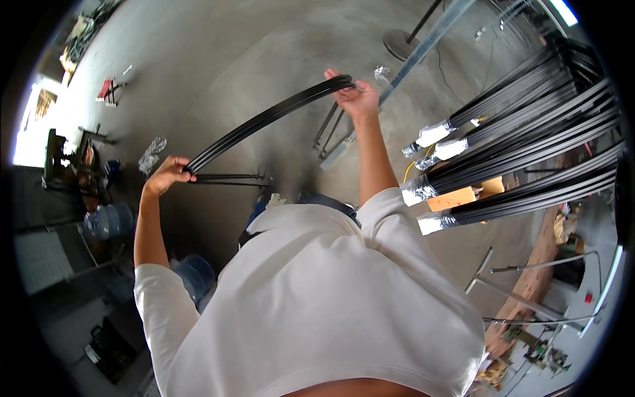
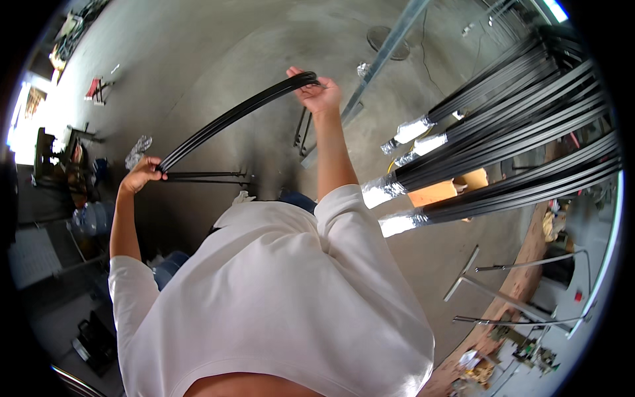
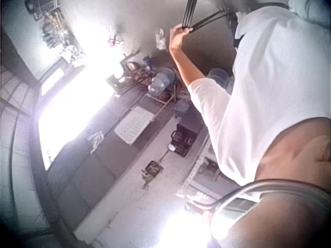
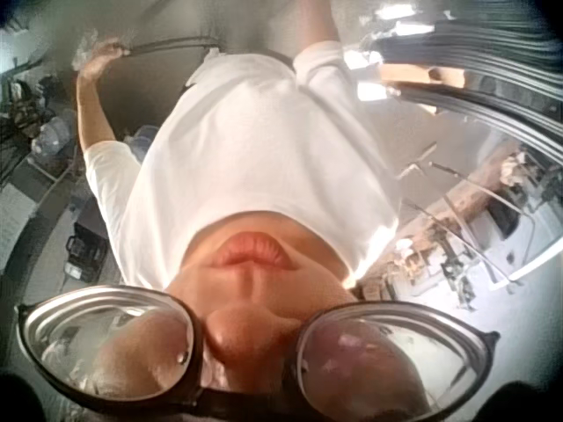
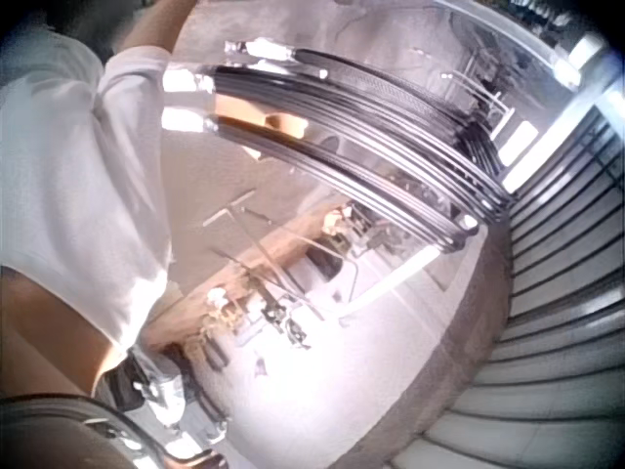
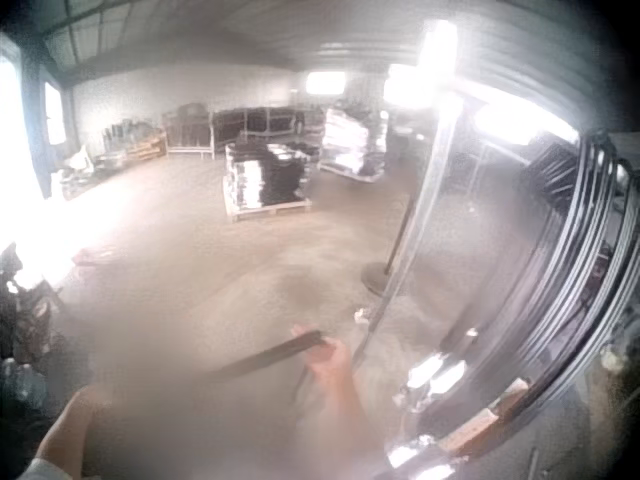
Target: The person unwraps a roll of white tape and then handles multiple long black metal rods. They bend and align the rods into a curved frame shape, then pass the assembled frame to a coworker. The person repeats this process with additional rods, forming and handing off more frames.
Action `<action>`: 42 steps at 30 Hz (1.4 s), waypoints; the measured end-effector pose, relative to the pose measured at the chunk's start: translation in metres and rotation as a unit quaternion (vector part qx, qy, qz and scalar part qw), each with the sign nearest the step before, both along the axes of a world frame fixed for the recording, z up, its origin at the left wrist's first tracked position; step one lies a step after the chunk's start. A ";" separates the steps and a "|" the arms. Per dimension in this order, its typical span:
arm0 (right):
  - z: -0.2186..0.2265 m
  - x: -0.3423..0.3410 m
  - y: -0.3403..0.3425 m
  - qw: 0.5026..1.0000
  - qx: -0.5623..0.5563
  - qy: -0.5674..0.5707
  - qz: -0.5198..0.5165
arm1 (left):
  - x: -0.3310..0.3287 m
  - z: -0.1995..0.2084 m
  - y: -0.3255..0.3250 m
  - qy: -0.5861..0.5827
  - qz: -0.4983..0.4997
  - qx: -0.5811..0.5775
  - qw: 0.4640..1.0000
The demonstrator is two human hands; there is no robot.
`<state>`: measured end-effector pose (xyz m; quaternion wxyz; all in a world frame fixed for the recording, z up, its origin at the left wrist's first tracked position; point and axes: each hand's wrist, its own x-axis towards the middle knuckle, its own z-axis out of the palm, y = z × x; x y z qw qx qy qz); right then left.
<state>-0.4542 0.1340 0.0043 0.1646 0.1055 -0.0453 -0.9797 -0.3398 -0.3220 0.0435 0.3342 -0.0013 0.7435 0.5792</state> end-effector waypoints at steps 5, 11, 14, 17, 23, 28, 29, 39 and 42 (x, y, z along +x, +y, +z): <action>-0.010 0.012 -0.004 0.995 -0.008 0.094 -0.032 | 0.002 0.001 0.000 -0.004 -0.003 0.012 1.000; -0.018 0.018 -0.009 0.990 -0.035 0.121 -0.070 | 0.003 0.013 0.012 -0.027 0.002 0.008 1.000; -0.019 0.017 -0.013 0.989 -0.034 0.120 -0.078 | 0.008 0.018 0.015 -0.036 0.028 -0.013 0.999; -0.020 0.018 -0.013 0.989 -0.037 0.117 -0.087 | 0.003 0.015 0.013 -0.031 0.017 -0.035 0.999; -0.019 0.020 -0.014 0.987 -0.011 0.129 -0.096 | 0.002 0.013 0.007 -0.051 0.029 -0.062 0.996; -0.017 0.024 -0.022 0.982 0.080 0.148 -0.090 | -0.001 0.018 0.017 -0.056 0.032 -0.080 0.995; -0.010 0.028 -0.026 0.980 0.119 0.139 -0.076 | -0.002 0.017 0.016 -0.056 0.029 -0.074 0.995; 0.012 0.040 -0.064 0.910 0.410 0.057 0.025 | -0.005 0.029 0.011 -0.096 -0.037 -0.066 0.992; 0.003 0.036 -0.066 0.890 0.449 0.078 0.007 | -0.004 0.022 -0.002 -0.082 -0.036 -0.038 0.995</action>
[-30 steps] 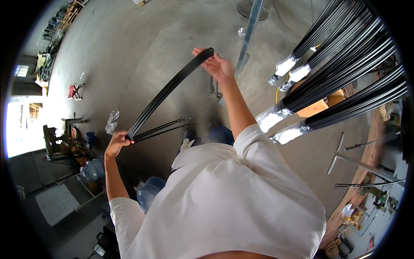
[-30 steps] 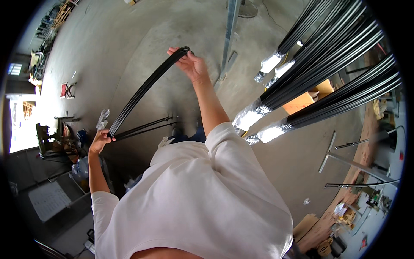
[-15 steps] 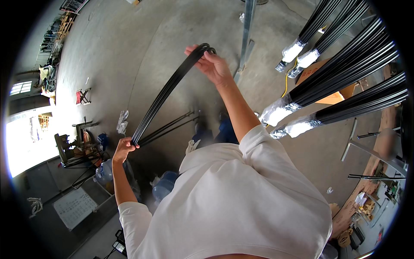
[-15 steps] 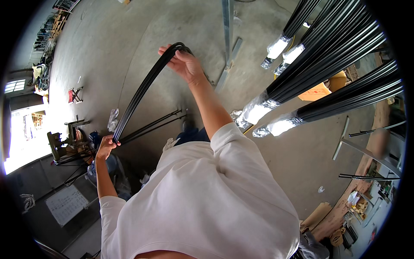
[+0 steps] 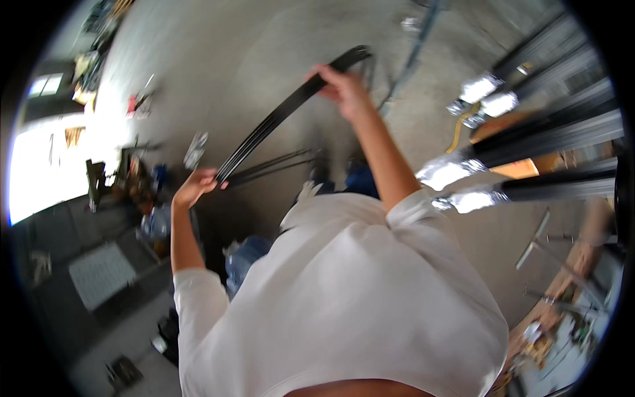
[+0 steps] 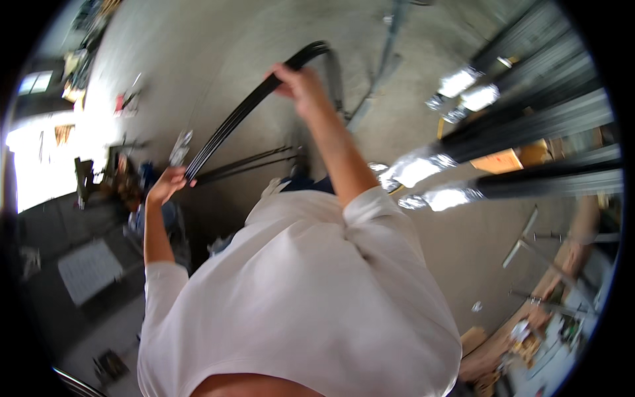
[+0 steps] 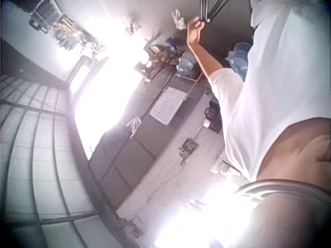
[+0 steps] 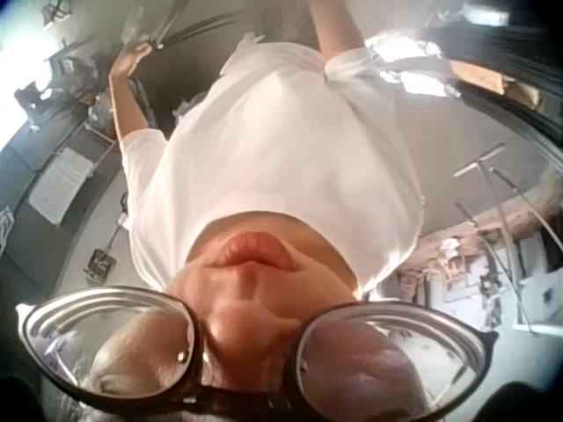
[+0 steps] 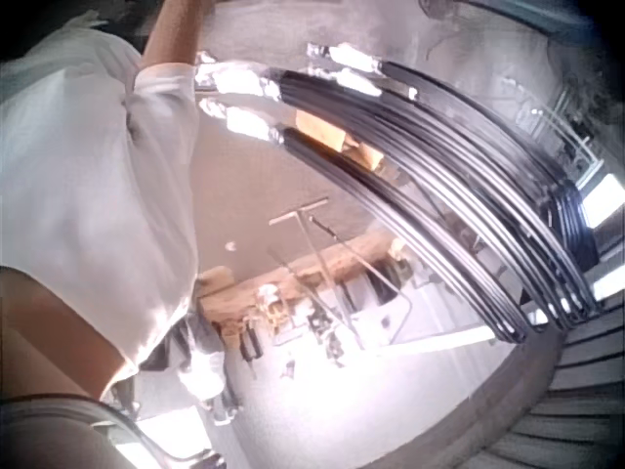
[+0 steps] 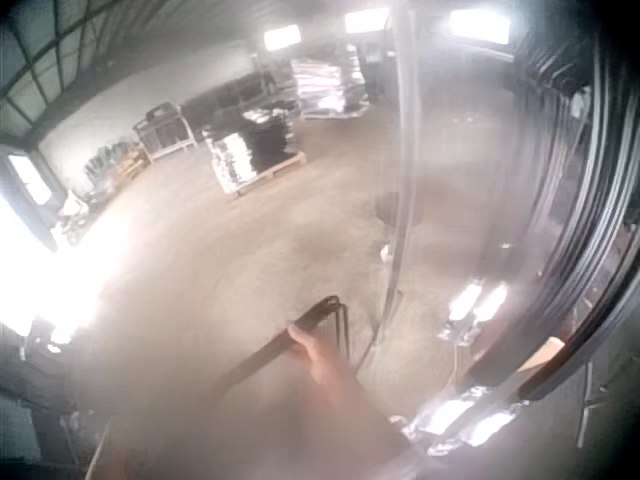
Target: The person unwraps a roll of white tape and then handles multiple long black metal rods. They bend and align the rods into a curved frame shape, then pass the assembled frame to a coworker. The person repeats this process with additional rods, forming and handing off more frames.
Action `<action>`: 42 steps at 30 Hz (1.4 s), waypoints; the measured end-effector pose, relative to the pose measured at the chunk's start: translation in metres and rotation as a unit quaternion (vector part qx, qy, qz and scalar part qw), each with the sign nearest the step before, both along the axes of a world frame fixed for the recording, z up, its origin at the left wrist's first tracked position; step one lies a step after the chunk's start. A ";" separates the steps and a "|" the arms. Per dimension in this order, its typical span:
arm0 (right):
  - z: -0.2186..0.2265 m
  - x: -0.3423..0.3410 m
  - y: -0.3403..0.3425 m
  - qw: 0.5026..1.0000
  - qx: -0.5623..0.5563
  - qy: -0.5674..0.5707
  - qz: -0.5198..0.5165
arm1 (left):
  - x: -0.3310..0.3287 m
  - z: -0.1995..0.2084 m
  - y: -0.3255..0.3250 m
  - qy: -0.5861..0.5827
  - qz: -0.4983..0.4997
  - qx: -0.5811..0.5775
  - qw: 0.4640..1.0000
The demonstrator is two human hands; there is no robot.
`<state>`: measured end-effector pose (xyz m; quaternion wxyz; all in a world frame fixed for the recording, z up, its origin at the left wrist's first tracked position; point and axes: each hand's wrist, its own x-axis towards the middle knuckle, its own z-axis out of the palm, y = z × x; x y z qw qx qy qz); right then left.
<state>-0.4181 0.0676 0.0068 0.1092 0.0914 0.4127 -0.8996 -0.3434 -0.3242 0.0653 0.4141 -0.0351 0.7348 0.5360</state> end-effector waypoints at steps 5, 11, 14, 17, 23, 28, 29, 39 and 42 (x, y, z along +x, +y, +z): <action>-0.003 -0.005 0.003 0.999 -0.035 0.010 -0.003 | -0.005 -0.001 -0.011 0.028 -0.082 0.009 0.996; 0.007 -0.007 -0.004 0.999 -0.042 0.030 0.005 | -0.006 -0.012 -0.029 -0.002 -0.019 0.045 0.999; 0.004 -0.013 -0.003 0.999 -0.036 0.029 0.004 | -0.012 -0.013 -0.033 0.010 -0.021 0.068 0.997; 0.000 -0.018 -0.003 0.999 -0.017 0.035 0.011 | -0.018 -0.004 -0.026 0.028 -0.035 0.073 0.996; -0.001 -0.022 -0.008 1.000 -0.014 0.009 -0.014 | -0.028 -0.011 -0.029 0.028 -0.151 0.069 0.986; 0.001 -0.020 -0.010 1.000 -0.008 0.007 -0.022 | -0.031 -0.026 -0.035 0.013 -0.178 0.102 0.979; 0.000 -0.020 -0.009 1.000 -0.013 0.004 -0.025 | -0.031 -0.029 -0.037 0.016 -0.185 0.108 0.977; -0.008 -0.018 -0.015 0.995 -0.076 0.005 -0.058 | -0.039 -0.031 -0.036 0.033 -0.226 0.087 0.970; -0.008 -0.019 -0.013 0.998 -0.032 0.014 -0.044 | -0.039 -0.021 -0.028 0.041 -0.226 0.077 0.970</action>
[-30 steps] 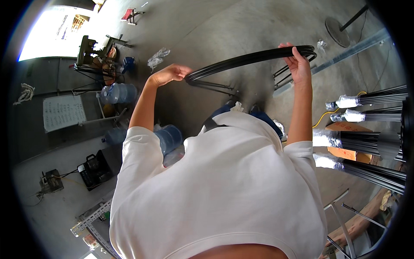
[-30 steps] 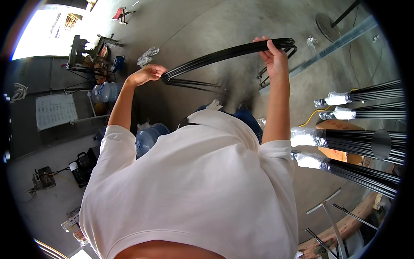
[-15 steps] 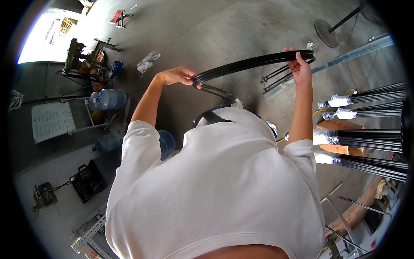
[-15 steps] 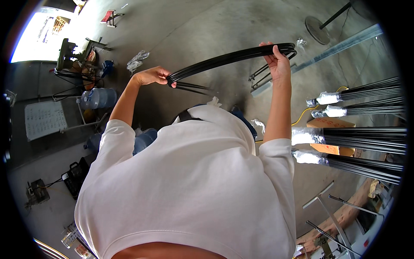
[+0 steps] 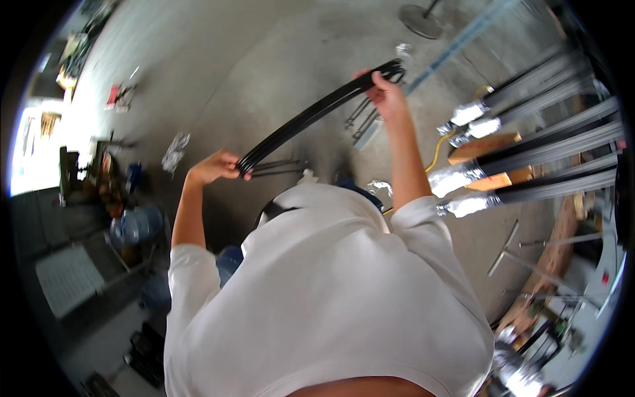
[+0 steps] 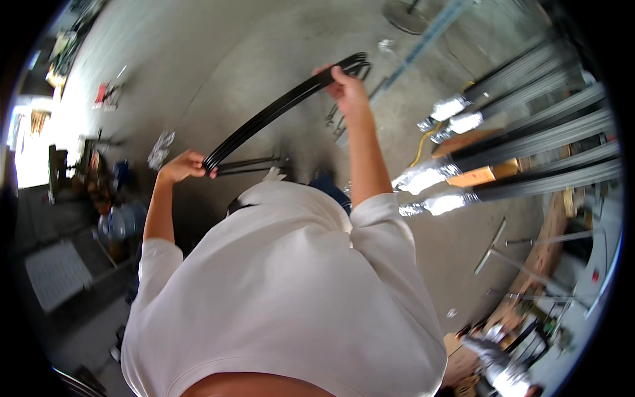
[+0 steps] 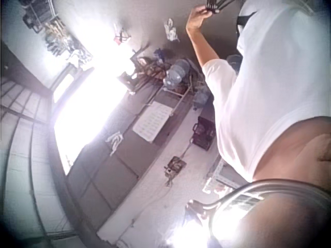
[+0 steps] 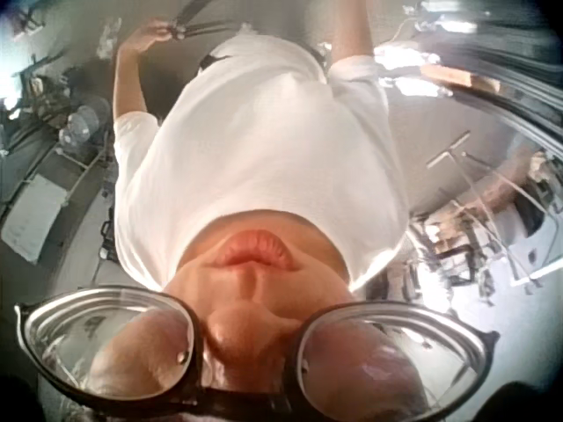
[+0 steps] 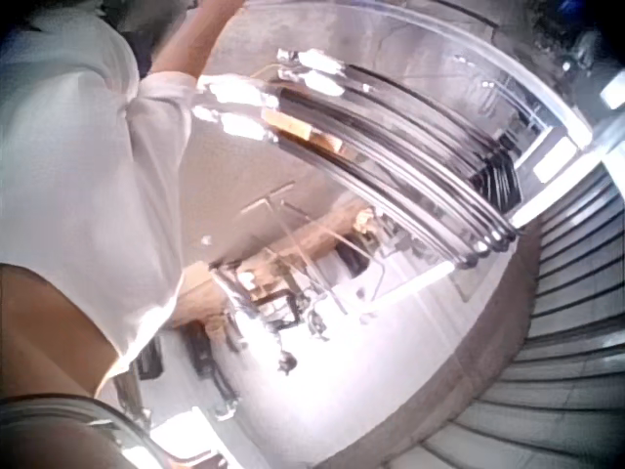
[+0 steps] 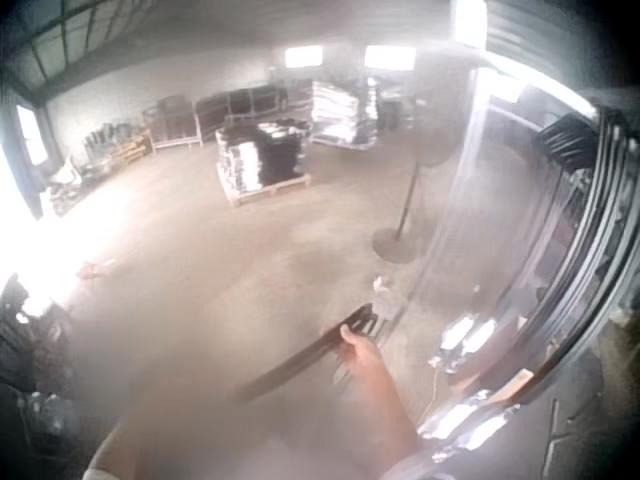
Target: The person unwraps a roll of white tape and then handles multiple long black metal rods. They bend and align the rods into a curved frame shape, then pass the assembled frame to a coworker. The person repeats this process with additional rods, forming and handing off more frames.
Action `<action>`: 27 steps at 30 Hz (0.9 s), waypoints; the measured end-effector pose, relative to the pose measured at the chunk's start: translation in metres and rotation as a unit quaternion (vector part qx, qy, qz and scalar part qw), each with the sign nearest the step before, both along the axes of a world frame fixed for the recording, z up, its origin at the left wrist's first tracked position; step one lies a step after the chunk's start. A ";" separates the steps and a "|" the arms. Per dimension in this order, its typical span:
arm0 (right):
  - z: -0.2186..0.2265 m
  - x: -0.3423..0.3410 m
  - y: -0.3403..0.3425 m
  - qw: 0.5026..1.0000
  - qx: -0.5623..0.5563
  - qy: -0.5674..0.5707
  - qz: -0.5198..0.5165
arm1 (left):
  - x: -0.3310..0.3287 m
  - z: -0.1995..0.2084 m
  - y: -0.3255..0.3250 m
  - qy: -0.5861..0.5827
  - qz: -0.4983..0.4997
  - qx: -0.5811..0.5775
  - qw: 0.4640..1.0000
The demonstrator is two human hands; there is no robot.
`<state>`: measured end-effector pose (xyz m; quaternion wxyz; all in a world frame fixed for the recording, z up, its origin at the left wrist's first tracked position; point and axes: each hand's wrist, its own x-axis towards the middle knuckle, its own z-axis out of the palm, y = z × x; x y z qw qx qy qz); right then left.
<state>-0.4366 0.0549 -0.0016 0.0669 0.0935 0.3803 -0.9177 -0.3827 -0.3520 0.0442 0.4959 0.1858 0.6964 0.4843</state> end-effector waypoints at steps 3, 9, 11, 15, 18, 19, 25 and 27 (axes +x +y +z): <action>0.009 0.004 -0.004 1.000 -0.007 -0.026 -0.016 | 0.004 -0.011 -0.005 -0.039 0.046 0.021 0.998; 0.014 0.011 -0.003 0.999 -0.020 0.002 -0.030 | 0.001 -0.013 -0.006 -0.083 0.058 -0.014 0.995; 0.016 0.012 -0.002 0.999 -0.023 0.001 -0.026 | 0.002 -0.015 -0.008 -0.077 0.073 -0.032 0.994; 0.024 0.017 -0.004 0.999 -0.010 -0.018 -0.042 | 0.003 -0.019 -0.009 -0.077 0.078 -0.023 0.994; 0.021 0.017 -0.003 0.998 -0.015 -0.022 -0.055 | 0.003 -0.019 -0.008 -0.082 0.079 -0.021 0.993; 0.021 0.017 -0.004 0.998 -0.018 -0.023 -0.058 | 0.004 -0.018 -0.007 -0.085 0.080 -0.024 0.993; 0.020 0.018 -0.008 0.997 -0.013 -0.020 -0.067 | 0.010 -0.023 -0.011 -0.064 0.083 -0.032 0.994; 0.019 0.017 -0.007 0.997 -0.016 -0.027 -0.068 | 0.011 -0.023 -0.008 -0.070 0.100 -0.036 0.992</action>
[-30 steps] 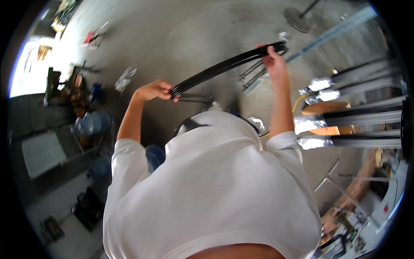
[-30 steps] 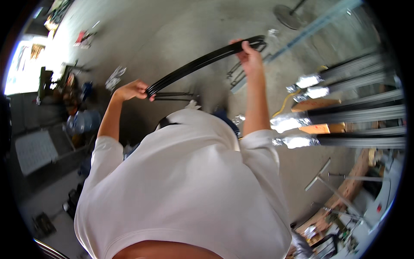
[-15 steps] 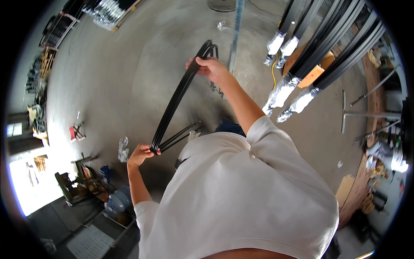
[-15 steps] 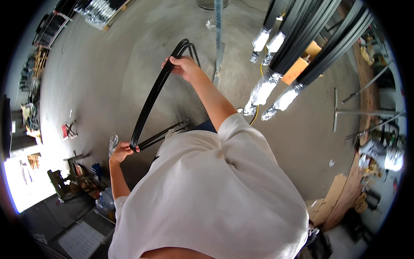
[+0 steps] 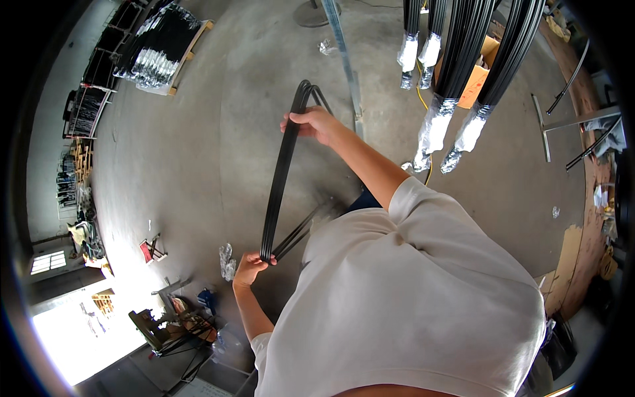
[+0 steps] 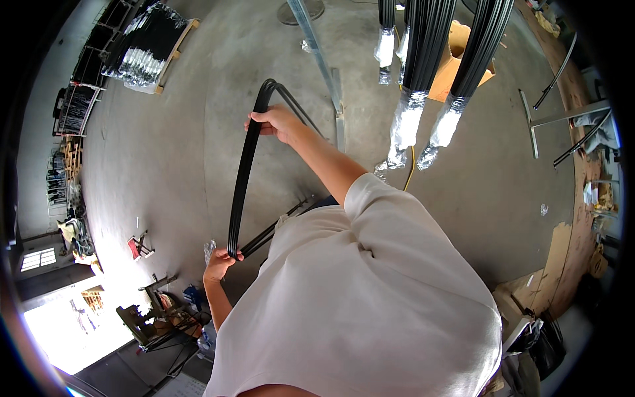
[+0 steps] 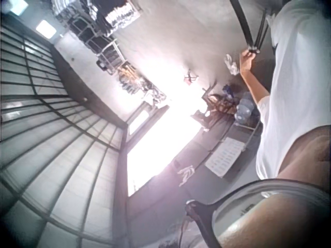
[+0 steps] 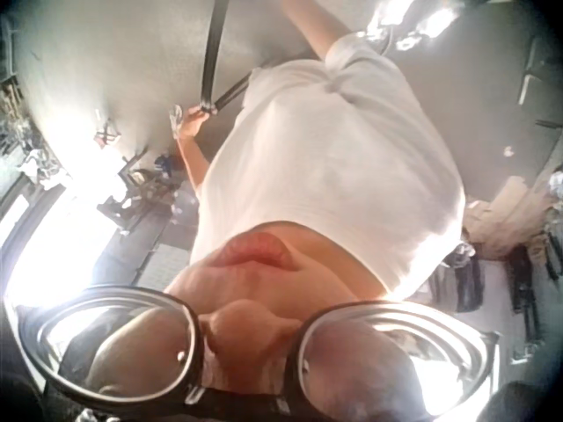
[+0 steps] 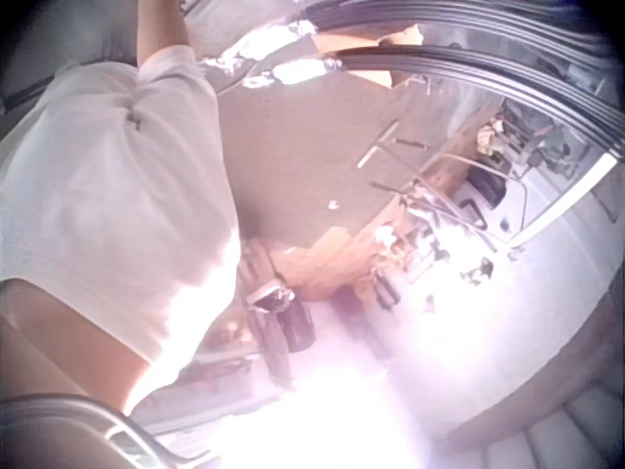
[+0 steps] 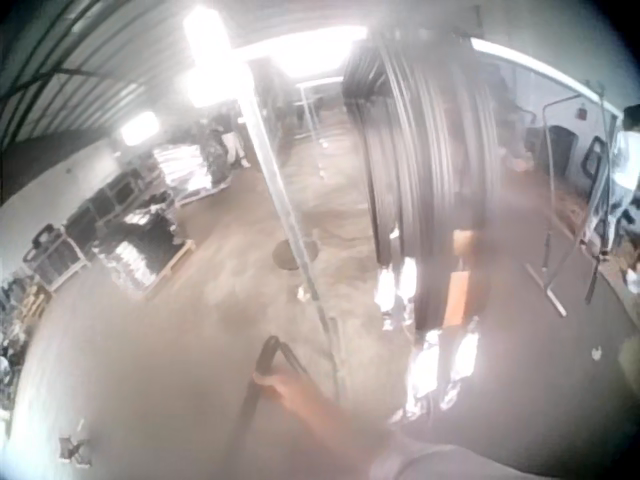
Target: The person unwraps a roll of white tape and then handles multiple long black metal rods. They bend and align the rods into a curved frame shape, then pass the assembled frame to a coworker. The person repeats this process with additional rods, forming and handing off more frames.
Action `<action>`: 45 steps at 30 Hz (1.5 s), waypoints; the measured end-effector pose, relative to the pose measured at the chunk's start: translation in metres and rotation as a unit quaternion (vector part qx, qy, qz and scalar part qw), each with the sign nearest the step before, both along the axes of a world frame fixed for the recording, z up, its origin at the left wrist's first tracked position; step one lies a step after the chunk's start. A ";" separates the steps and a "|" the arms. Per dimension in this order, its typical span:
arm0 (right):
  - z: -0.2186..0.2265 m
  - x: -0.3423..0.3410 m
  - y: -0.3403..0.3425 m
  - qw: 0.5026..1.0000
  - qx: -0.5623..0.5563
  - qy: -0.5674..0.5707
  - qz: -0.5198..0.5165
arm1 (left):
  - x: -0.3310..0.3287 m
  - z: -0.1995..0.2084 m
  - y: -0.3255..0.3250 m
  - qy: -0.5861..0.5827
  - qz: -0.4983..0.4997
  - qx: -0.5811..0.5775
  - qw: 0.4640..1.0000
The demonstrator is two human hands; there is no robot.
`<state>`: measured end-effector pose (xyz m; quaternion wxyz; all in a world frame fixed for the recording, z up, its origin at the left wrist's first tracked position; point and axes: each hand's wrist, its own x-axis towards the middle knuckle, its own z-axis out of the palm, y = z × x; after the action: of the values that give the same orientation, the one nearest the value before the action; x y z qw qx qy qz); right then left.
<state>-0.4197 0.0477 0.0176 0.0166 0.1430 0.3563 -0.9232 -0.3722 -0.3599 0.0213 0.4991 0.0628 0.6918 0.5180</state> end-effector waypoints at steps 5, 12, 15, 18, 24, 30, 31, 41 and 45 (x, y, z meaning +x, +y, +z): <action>0.005 0.002 -0.001 1.000 -0.005 -0.008 -0.007 | 0.000 0.001 0.000 0.002 0.008 0.002 1.000; 0.001 0.000 -0.003 1.000 0.021 -0.007 -0.010 | -0.003 0.021 0.029 0.053 -0.052 0.042 0.996; -0.001 0.002 -0.010 0.996 0.073 -0.051 -0.027 | -0.020 0.031 0.079 0.040 -0.051 0.029 0.997; 0.009 0.020 -0.026 0.982 0.162 -0.099 0.019 | -0.030 0.037 0.121 0.038 -0.016 0.024 0.999; 0.019 0.069 -0.024 0.981 0.147 -0.126 0.008 | -0.075 0.037 0.171 0.063 0.075 -0.011 0.995; 0.029 0.104 -0.042 0.997 0.035 -0.014 -0.064 | -0.148 0.072 0.229 0.215 0.111 -0.038 0.970; 0.030 0.109 -0.046 0.997 0.000 0.018 -0.074 | -0.158 0.077 0.242 0.206 0.116 -0.005 0.972; 0.108 0.142 -0.024 0.990 0.093 0.008 -0.106 | -0.213 0.083 0.336 0.172 0.098 0.044 0.979; 0.093 0.148 -0.009 0.986 0.092 0.000 -0.142 | -0.218 0.091 0.383 0.160 0.061 0.024 0.985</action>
<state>-0.2714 0.0384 0.1109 -0.1279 0.1930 0.4156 -0.8796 -0.5901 0.0233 0.1118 0.3477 0.1142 0.7528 0.5471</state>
